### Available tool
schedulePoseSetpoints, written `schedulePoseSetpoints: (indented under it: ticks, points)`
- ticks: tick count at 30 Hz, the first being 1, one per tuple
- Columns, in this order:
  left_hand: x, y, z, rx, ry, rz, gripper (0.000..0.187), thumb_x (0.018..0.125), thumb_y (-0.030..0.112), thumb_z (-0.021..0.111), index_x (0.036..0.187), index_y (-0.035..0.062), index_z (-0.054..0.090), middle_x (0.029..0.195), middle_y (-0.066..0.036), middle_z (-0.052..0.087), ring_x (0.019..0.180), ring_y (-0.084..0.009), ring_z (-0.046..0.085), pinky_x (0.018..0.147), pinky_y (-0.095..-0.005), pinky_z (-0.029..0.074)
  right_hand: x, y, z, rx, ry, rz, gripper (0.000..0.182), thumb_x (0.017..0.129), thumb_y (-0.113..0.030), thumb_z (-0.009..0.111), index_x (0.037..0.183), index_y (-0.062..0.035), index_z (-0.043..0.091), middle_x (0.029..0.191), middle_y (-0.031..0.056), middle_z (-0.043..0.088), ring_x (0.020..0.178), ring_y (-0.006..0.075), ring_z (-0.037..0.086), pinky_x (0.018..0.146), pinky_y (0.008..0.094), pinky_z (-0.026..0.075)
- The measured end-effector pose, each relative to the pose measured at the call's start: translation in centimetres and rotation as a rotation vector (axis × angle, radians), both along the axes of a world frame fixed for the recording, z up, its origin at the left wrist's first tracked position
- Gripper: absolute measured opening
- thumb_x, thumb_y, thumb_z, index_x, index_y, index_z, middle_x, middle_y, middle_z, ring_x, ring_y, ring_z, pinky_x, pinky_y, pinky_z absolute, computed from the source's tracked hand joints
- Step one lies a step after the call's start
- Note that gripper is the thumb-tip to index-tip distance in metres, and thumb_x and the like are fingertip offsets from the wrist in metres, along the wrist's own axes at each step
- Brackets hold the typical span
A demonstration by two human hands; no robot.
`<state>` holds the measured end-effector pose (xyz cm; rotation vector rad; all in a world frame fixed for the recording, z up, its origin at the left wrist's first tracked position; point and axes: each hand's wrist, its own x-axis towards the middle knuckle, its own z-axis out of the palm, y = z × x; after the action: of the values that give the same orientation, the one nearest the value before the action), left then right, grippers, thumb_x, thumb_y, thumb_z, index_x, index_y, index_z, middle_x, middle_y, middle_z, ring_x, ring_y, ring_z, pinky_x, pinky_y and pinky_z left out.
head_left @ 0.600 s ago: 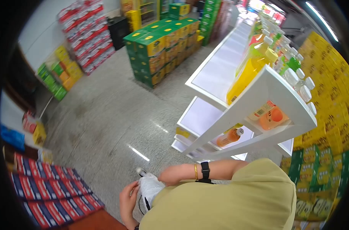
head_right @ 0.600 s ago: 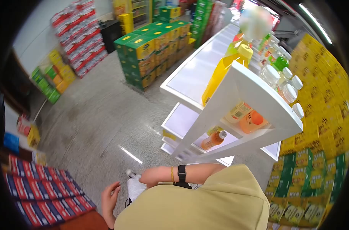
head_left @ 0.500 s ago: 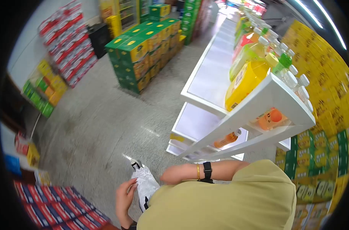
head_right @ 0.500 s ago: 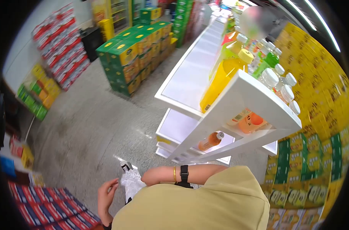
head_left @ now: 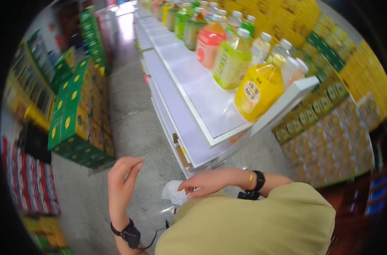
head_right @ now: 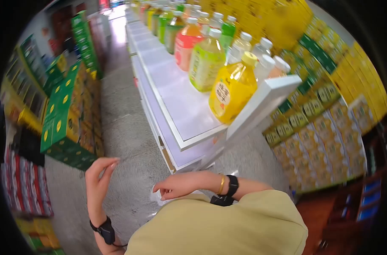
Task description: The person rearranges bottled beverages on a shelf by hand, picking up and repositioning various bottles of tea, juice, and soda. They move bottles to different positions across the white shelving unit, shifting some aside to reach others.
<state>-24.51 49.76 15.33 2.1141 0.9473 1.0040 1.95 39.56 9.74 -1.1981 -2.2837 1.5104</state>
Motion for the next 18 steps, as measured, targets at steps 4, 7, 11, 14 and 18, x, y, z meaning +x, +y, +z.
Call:
schedulePoseSetpoints:
  ticks: [4, 7, 11, 14, 18]
  points:
    - [5.8, 7.3, 3.0, 0.166, -0.126, -0.421, 0.019, 0.085, -0.004, 0.071, 0.102, 0.0036, 0.076, 0.092, -0.010, 0.072, 0.084, -0.0232, 0.068, 0.072, -0.0322, 0.053, 0.4, 1.5, 3.5, -0.042, 0.106, -0.244, 0.047, 0.101, -0.029, 0.061, 0.138, -0.0020, 0.052, 0.114, 0.0156, 0.070, 0.103, 0.0310, 0.068, 0.089, 0.0407, 0.054]
    - [10.1, 11.6, 5.0, 0.222, -0.114, -0.652, 0.026, 0.083, -0.004, 0.073, 0.106, 0.0053, 0.075, 0.097, -0.010, 0.072, 0.085, -0.0252, 0.068, 0.074, -0.0332, 0.054, 0.9, 4.2, 5.1, 0.081, 0.211, -0.398, 0.047, 0.101, -0.028, 0.061, 0.139, -0.0013, 0.052, 0.117, 0.0160, 0.069, 0.106, 0.0304, 0.067, 0.092, 0.0402, 0.053]
    - [15.4, 15.8, 6.9, 0.282, -0.141, -0.846, 0.036, 0.080, -0.004, 0.076, 0.114, 0.0044, 0.072, 0.103, -0.010, 0.072, 0.089, -0.0261, 0.068, 0.077, -0.0337, 0.055, 0.2, 4.4, 7.6, 0.129, 0.237, -0.427, 0.045, 0.103, -0.026, 0.059, 0.139, -0.0005, 0.051, 0.118, 0.0158, 0.068, 0.110, 0.0296, 0.066, 0.095, 0.0398, 0.052]
    - [18.2, 17.9, 8.0, 0.218, -0.167, -0.930, 0.043, 0.084, -0.009, 0.072, 0.126, -0.0004, 0.063, 0.126, -0.012, 0.066, 0.115, -0.0230, 0.064, 0.094, -0.0341, 0.052, 0.3, 2.8, 12.2, 0.156, 0.376, -0.562, 0.044, 0.100, -0.020, 0.062, 0.139, -0.0010, 0.052, 0.119, 0.0153, 0.067, 0.113, 0.0299, 0.065, 0.096, 0.0385, 0.052]
    - [25.4, 20.4, 9.6, -0.016, -0.382, -1.025, 0.052, 0.093, -0.003, 0.067, 0.142, 0.0007, 0.050, 0.142, -0.013, 0.056, 0.133, -0.0242, 0.053, 0.109, -0.0384, 0.046, -0.6, 1.1, 18.0, 0.860, -0.096, -0.970, 0.043, 0.094, -0.011, 0.069, 0.135, -0.0028, 0.058, 0.119, 0.0133, 0.068, 0.110, 0.0262, 0.066, 0.095, 0.0362, 0.052]
